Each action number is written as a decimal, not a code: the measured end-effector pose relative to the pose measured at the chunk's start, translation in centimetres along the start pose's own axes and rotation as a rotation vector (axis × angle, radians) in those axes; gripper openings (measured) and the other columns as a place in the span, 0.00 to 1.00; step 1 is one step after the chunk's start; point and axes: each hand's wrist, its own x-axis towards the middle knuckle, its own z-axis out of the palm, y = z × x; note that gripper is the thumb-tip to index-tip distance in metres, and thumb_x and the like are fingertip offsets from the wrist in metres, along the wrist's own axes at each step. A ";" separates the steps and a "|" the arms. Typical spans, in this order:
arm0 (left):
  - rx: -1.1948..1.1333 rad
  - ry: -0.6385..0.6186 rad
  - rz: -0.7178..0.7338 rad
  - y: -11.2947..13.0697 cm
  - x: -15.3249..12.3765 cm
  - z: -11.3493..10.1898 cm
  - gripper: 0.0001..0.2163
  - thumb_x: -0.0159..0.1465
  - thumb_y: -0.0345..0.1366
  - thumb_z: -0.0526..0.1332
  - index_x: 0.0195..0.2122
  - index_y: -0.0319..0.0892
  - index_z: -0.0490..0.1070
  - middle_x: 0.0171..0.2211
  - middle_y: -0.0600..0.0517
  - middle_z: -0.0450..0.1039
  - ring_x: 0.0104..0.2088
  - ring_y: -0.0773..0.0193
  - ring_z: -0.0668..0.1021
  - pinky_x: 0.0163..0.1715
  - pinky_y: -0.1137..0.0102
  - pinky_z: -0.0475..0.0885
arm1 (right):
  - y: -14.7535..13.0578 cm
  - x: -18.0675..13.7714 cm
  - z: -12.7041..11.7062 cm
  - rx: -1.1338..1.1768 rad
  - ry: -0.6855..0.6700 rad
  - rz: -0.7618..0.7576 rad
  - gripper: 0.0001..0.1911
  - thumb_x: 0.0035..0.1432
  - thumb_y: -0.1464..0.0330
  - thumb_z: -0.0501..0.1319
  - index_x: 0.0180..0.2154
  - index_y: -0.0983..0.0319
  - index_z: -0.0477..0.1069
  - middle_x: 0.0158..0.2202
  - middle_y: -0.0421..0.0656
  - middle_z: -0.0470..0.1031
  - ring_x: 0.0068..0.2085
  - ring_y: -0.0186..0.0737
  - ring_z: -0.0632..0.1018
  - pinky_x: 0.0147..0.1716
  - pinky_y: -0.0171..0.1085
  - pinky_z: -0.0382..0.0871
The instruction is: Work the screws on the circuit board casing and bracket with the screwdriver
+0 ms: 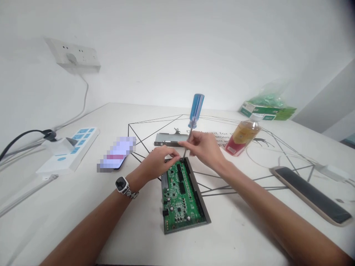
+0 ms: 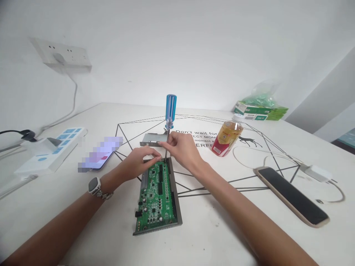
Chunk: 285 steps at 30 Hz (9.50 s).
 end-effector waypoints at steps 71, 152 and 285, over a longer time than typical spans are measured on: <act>0.068 0.118 -0.364 -3.8 -0.7 -7.0 0.15 0.67 0.49 0.62 0.40 0.44 0.81 0.44 0.49 0.83 0.42 0.55 0.80 0.42 0.65 0.73 | -2.0 2.3 -3.8 0.467 -0.190 -0.102 0.15 0.54 0.61 0.74 0.37 0.63 0.75 0.33 0.43 0.78 0.29 0.38 0.80 0.23 0.37 0.75; -0.096 -0.031 -0.078 -0.3 -0.3 -3.6 0.08 0.64 0.42 0.67 0.38 0.44 0.81 0.38 0.50 0.83 0.39 0.60 0.81 0.42 0.66 0.74 | -4.8 1.9 -1.3 0.480 0.125 -0.194 0.18 0.58 0.50 0.69 0.36 0.56 0.70 0.27 0.39 0.77 0.23 0.37 0.78 0.22 0.37 0.75; -0.141 -0.383 0.168 2.5 1.1 1.0 0.26 0.51 0.59 0.73 0.44 0.47 0.82 0.48 0.46 0.79 0.53 0.46 0.77 0.52 0.56 0.71 | 3.7 -3.6 -7.9 -0.039 -0.205 0.277 0.21 0.61 0.49 0.62 0.30 0.60 0.73 0.23 0.41 0.71 0.22 0.37 0.70 0.21 0.38 0.62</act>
